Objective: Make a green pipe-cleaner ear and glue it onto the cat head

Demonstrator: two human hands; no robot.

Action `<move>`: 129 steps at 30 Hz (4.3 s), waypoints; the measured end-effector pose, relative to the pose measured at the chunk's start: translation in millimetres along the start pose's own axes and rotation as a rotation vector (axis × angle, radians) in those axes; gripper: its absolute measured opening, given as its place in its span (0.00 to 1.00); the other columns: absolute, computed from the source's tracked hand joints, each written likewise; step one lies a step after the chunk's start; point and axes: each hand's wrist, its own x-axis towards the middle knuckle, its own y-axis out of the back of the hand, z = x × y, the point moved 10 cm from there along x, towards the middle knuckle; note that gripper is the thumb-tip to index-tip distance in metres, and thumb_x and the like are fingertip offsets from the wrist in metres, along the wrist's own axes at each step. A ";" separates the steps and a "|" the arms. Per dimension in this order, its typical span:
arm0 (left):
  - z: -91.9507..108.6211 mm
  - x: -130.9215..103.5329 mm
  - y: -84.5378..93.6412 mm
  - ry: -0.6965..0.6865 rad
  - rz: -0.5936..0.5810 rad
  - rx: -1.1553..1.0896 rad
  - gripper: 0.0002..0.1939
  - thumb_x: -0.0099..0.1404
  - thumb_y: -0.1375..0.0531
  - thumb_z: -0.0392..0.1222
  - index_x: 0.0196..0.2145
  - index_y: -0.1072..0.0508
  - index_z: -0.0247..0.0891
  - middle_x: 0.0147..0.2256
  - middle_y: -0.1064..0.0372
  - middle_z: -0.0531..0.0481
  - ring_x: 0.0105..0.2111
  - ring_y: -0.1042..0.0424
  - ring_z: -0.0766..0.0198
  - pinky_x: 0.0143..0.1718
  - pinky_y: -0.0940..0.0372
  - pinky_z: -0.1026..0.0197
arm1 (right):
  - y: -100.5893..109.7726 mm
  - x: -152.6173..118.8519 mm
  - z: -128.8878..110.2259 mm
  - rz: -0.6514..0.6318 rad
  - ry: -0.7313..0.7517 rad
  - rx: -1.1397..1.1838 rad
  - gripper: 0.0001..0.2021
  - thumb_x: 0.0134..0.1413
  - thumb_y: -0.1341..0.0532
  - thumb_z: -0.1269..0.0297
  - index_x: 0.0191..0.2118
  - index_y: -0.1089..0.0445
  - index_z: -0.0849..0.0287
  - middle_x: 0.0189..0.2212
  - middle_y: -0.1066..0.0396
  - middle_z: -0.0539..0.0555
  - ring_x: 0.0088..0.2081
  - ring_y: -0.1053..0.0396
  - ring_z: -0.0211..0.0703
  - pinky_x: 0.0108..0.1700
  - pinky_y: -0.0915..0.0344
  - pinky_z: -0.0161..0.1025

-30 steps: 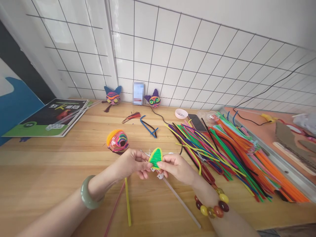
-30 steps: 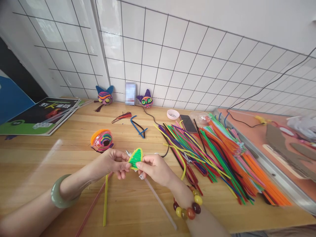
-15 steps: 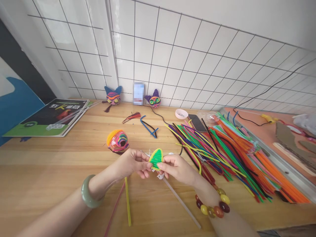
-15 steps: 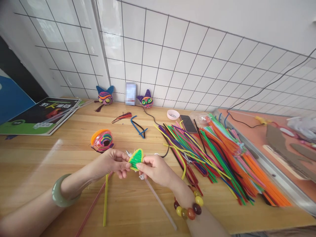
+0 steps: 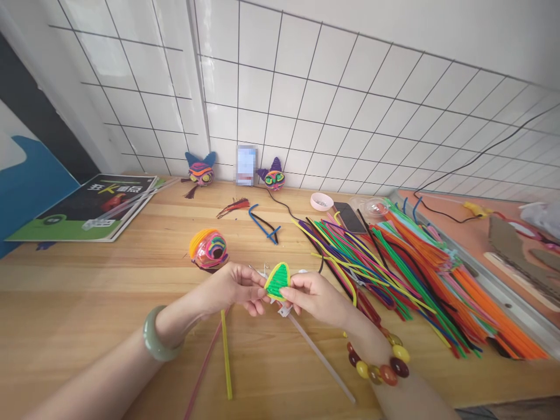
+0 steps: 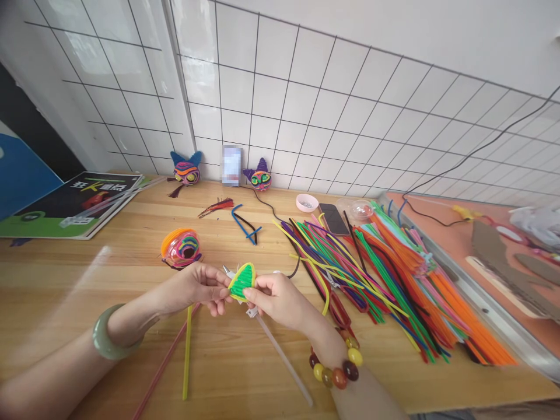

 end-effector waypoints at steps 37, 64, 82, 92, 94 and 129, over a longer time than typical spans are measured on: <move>8.2 -0.5 7.3 -0.087 0.141 0.046 0.17 0.52 0.37 0.44 0.38 0.27 0.32 0.30 0.24 0.44 0.30 0.26 0.60 0.29 0.31 0.63 | 0.8 3.3 0.5 -0.030 0.018 0.191 0.18 0.52 0.45 0.53 0.25 0.33 0.65 0.21 0.33 0.51 0.20 0.36 0.32 0.23 0.42 0.30; 20.9 -6.5 20.0 -0.181 0.301 0.019 0.28 0.51 0.36 0.39 0.48 0.38 0.29 0.24 0.25 0.48 0.27 0.25 0.61 0.29 0.31 0.63 | 6.7 2.1 -15.0 0.003 0.125 0.160 0.21 0.56 0.50 0.52 0.26 0.31 0.64 0.20 0.35 0.50 0.24 0.36 0.36 0.32 0.41 0.34; 32.3 -14.4 32.4 -0.268 0.444 0.002 0.33 0.50 0.36 0.39 0.52 0.41 0.30 0.24 0.24 0.47 0.26 0.25 0.62 0.30 0.30 0.63 | 41.8 2.6 8.4 0.291 0.064 0.330 0.13 0.51 0.42 0.56 0.27 0.32 0.63 0.22 0.36 0.49 0.19 0.46 0.30 0.25 0.47 0.33; 32.4 -14.0 33.6 -0.274 0.456 0.006 0.33 0.50 0.36 0.40 0.52 0.41 0.30 0.24 0.24 0.47 0.26 0.25 0.62 0.30 0.30 0.62 | 36.3 2.8 5.9 0.268 0.107 0.411 0.18 0.55 0.47 0.56 0.19 0.43 0.61 0.16 0.46 0.45 0.18 0.48 0.30 0.22 0.53 0.33; 32.5 -14.0 32.8 -0.270 0.454 0.009 0.32 0.51 0.36 0.40 0.51 0.41 0.30 0.24 0.24 0.47 0.26 0.26 0.62 0.30 0.31 0.63 | 37.5 2.6 6.3 0.286 0.109 0.405 0.18 0.54 0.46 0.56 0.19 0.41 0.61 0.16 0.46 0.45 0.17 0.48 0.30 0.22 0.53 0.33; 28.2 -11.2 18.7 -0.299 0.408 0.034 0.30 0.50 0.36 0.40 0.50 0.40 0.31 0.25 0.25 0.49 0.27 0.25 0.59 0.28 0.32 0.61 | 12.7 4.4 -7.2 0.185 0.086 0.152 0.17 0.54 0.46 0.55 0.24 0.32 0.62 0.15 0.40 0.47 0.19 0.42 0.33 0.25 0.43 0.32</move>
